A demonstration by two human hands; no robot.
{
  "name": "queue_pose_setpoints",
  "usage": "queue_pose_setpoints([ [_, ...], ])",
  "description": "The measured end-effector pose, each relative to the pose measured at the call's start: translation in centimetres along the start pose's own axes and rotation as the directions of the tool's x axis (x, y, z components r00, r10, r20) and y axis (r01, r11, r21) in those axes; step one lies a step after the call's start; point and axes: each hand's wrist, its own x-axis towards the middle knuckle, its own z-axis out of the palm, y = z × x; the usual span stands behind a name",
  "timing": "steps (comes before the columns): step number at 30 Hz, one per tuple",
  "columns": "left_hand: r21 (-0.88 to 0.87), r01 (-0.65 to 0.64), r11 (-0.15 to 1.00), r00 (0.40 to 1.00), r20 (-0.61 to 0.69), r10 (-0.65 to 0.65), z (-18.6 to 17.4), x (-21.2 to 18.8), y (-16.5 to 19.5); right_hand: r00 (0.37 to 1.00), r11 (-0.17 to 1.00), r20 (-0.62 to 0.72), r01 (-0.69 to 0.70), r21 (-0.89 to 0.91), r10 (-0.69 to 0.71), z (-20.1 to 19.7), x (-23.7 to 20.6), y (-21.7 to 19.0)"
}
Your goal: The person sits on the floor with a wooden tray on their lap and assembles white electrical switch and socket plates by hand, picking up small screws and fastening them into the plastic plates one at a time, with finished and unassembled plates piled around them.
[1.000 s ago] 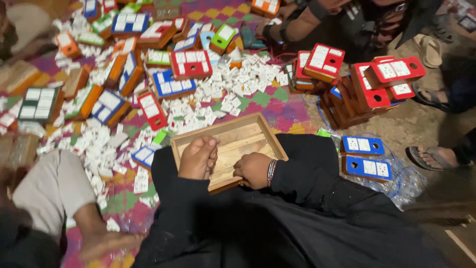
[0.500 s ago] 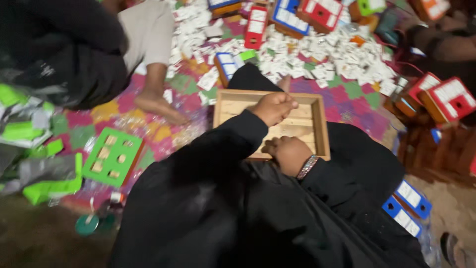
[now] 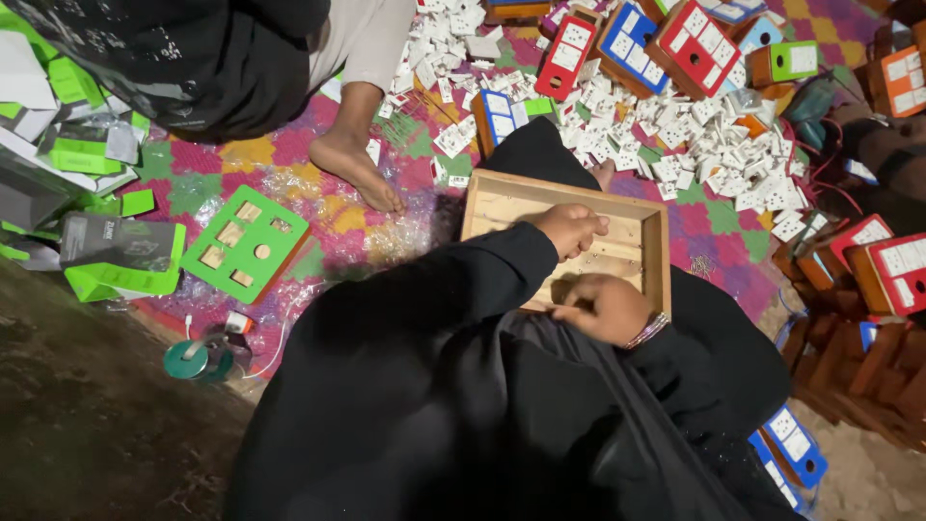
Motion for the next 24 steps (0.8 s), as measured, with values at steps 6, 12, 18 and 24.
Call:
queue_pose_setpoints([
  [6,0.076,-0.036,0.996,0.999,0.006,0.036,0.8,0.1,-0.7,0.850,0.866,-0.404,-0.113,0.486,0.338,0.5,1.6,4.1],
  [12,0.117,0.038,0.992,0.998,-0.055,-0.032,-0.2,-1.3,-0.7,0.882,0.946,-0.387,-0.169,0.277,0.270,1.7,3.4,1.0],
  [18,0.196,0.075,0.978,0.997,-0.015,-0.074,-1.0,-2.2,-1.2,0.914,0.964,-0.309,-0.252,0.079,0.264,2.0,3.8,-0.1],
  [24,0.237,0.044,0.971,0.999,-0.021,-0.040,-1.7,-1.7,-2.1,0.939,0.979,-0.283,-0.176,0.101,0.197,2.7,4.2,1.2],
])
